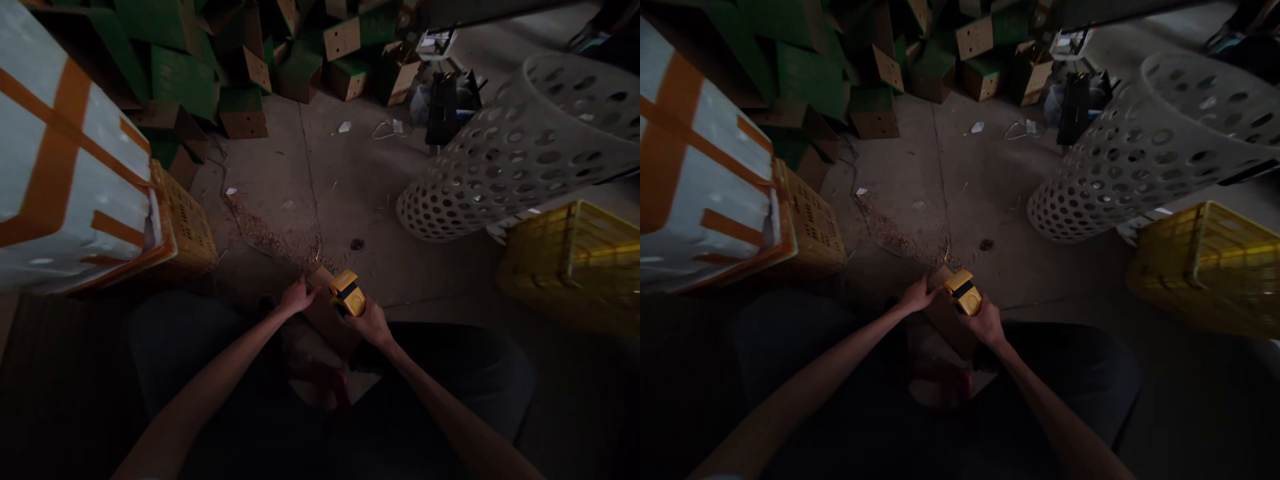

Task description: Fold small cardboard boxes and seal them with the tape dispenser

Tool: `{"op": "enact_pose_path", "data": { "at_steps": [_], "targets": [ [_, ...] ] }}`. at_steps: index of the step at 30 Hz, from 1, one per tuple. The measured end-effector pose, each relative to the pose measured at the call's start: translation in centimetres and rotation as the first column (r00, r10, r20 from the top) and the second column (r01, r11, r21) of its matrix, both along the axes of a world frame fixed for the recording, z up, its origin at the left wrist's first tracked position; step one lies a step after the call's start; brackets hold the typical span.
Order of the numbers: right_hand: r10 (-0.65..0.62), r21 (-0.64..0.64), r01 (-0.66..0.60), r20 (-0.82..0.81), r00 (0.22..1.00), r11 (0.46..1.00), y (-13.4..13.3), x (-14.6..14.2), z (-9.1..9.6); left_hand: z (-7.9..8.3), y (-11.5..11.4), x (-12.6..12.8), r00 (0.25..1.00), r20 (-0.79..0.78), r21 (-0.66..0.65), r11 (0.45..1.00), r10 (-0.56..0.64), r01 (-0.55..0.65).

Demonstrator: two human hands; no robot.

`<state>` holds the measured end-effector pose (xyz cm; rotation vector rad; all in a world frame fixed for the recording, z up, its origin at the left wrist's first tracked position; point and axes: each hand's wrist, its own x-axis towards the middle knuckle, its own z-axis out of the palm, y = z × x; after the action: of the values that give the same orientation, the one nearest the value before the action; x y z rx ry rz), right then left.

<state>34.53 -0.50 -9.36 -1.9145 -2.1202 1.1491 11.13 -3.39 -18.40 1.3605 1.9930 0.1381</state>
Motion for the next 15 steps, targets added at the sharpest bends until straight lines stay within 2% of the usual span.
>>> {"op": "enact_pose_path", "data": {
  "at_steps": [2, 5, 11, 15],
  "targets": [
    [-0.001, 0.027, 0.002, -0.036, 0.999, 1.0, -0.5, -0.2, -0.1, -0.2, -0.2, 0.0, 1.0, -0.014, 0.032, 0.999, -0.008, 0.008],
    [-0.003, 0.034, 0.004, -0.035, 0.999, 0.999, -1.0, -0.2, -0.2, -0.4, -0.1, 0.0, 1.0, -0.02, 0.006, 1.0, -0.005, 0.005],
    [0.115, 0.053, -0.112, -0.056, 0.992, 0.992, -0.9, -0.2, -1.2, -0.9, 0.7, 0.0, 0.973, 0.05, -0.109, 0.969, 0.227, -0.221],
    [0.116, 0.022, -0.115, -0.077, 0.99, 0.993, -0.2, -0.6, -1.2, -1.0, 0.9, -0.1, 0.958, 0.08, -0.099, 0.958, 0.277, -0.269]
  ]
}}
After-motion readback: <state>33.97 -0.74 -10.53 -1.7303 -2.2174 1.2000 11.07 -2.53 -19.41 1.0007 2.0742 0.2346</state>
